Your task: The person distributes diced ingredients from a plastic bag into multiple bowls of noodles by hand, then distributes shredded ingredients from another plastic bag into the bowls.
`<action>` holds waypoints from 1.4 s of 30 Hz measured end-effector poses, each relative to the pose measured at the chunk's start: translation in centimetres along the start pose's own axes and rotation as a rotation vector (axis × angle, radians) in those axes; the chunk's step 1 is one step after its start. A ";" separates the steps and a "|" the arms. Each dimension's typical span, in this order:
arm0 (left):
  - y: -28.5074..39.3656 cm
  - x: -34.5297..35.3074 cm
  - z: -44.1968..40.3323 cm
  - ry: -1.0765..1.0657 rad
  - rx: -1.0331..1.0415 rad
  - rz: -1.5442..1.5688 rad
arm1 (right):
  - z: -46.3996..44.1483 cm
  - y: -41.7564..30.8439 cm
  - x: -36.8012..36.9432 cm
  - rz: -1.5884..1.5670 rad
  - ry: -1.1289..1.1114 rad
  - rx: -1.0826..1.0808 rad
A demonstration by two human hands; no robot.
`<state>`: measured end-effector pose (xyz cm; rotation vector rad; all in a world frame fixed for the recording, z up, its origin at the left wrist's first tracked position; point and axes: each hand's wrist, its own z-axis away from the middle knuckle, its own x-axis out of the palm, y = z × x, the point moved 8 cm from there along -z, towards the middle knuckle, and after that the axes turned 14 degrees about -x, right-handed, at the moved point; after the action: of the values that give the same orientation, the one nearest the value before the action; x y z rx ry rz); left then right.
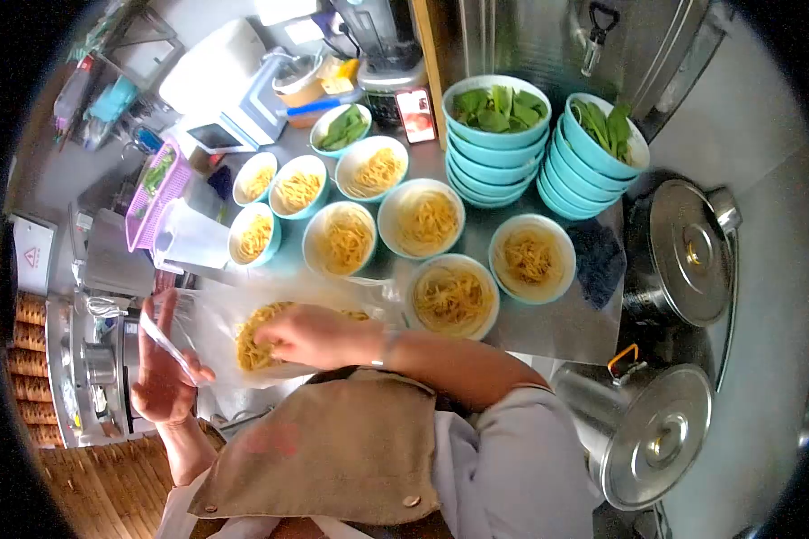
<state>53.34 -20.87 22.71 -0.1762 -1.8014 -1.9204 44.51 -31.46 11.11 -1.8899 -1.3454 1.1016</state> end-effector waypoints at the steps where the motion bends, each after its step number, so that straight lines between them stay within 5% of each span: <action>1: 0.0 -0.4 0.1 -0.039 0.009 0.024 | -1.3 1.7 2.5 0.179 -0.128 -0.028; 4: 0.1 -1.1 0.3 -0.089 0.005 0.089 | -1.7 5.2 5.8 0.605 -0.225 -0.001; 7: 0.1 -1.8 0.1 -0.145 0.001 0.164 | -2.1 10.6 9.0 0.573 -0.355 0.144; 8: -0.2 -2.4 0.0 -0.141 -0.015 0.156 | -1.5 14.4 10.1 0.443 -0.189 0.336; 11: -0.9 -4.4 0.1 -0.160 -0.097 0.146 | -1.8 14.3 11.6 0.443 -0.480 0.250; 19: -0.9 -6.1 -0.5 -0.272 -0.205 0.152 | -0.6 13.0 8.6 0.600 -0.231 0.277; 27: -1.6 -8.5 -0.5 -0.273 -0.268 0.160 | -0.2 16.2 9.2 0.301 -0.082 0.467; 31: -2.2 -7.2 -0.9 -0.330 -0.317 0.129 | -1.2 12.7 9.6 0.604 0.005 0.346; 36: -2.3 -7.9 -0.6 -0.303 -0.304 0.112 | -1.0 16.0 12.4 0.468 -0.174 0.505; 42: -2.6 -7.8 -0.6 -0.258 -0.297 0.137 | -2.3 15.9 8.7 0.175 0.083 0.403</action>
<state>59.09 -19.36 16.98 -0.6584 -1.5978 -2.1331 55.43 -28.52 -3.26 -1.7501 -0.8462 1.2561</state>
